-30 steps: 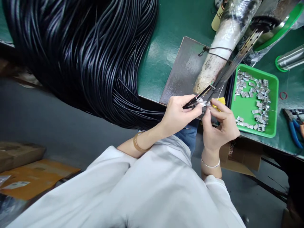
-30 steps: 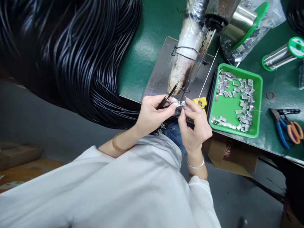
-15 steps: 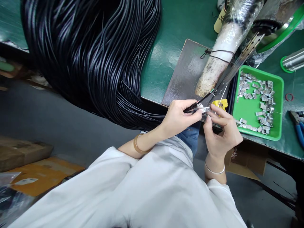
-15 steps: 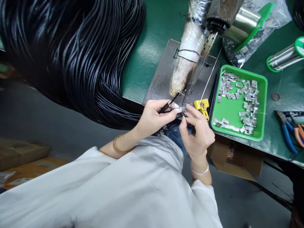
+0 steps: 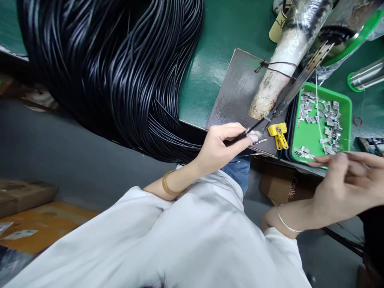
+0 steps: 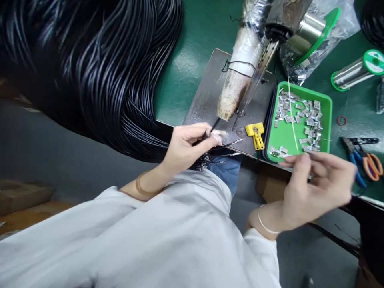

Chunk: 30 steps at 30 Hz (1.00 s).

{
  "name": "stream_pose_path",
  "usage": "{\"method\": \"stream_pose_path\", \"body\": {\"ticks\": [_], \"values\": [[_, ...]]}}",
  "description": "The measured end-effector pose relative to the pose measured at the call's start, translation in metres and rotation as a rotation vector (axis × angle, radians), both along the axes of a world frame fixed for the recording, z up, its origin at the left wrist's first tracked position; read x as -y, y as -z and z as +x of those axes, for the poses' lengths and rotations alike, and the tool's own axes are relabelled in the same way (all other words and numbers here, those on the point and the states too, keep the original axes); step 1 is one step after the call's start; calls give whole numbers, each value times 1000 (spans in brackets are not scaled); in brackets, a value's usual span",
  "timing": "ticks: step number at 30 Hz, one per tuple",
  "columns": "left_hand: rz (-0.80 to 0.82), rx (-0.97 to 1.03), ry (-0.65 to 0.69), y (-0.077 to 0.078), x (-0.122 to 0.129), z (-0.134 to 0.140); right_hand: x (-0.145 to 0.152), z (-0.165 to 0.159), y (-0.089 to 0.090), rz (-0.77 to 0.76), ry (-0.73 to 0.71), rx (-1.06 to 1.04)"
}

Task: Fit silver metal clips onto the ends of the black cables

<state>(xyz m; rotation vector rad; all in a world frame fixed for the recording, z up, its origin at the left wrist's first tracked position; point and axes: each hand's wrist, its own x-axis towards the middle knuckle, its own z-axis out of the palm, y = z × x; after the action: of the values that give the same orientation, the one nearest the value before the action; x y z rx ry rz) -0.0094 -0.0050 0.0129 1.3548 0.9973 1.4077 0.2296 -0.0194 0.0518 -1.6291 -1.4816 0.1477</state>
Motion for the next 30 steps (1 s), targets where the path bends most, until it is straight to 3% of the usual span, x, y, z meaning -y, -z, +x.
{"method": "stream_pose_path", "body": {"ticks": [3, 5, 10, 17, 22, 27, 30], "values": [[-145, 257, 78, -7, -4, -7, -17, 27, 6, -139, -6, 214], [-217, 375, 135, -11, -6, -10, -29, 48, 8, -257, -93, 356], [-402, 515, 205, -10, -5, -13, -57, 77, 8, -492, -335, 418], [-490, 464, 298, 3, -3, -6, -69, 57, 13, -342, -253, 628], [-486, 425, 357, 2, -6, -2, -67, 51, 20, -254, -152, 738], [-393, 361, 312, 0, -7, 3, -73, 56, 24, -273, -54, 764], [-342, 327, 260, 0, -6, 7, -74, 50, 24, -224, -11, 677]]}}
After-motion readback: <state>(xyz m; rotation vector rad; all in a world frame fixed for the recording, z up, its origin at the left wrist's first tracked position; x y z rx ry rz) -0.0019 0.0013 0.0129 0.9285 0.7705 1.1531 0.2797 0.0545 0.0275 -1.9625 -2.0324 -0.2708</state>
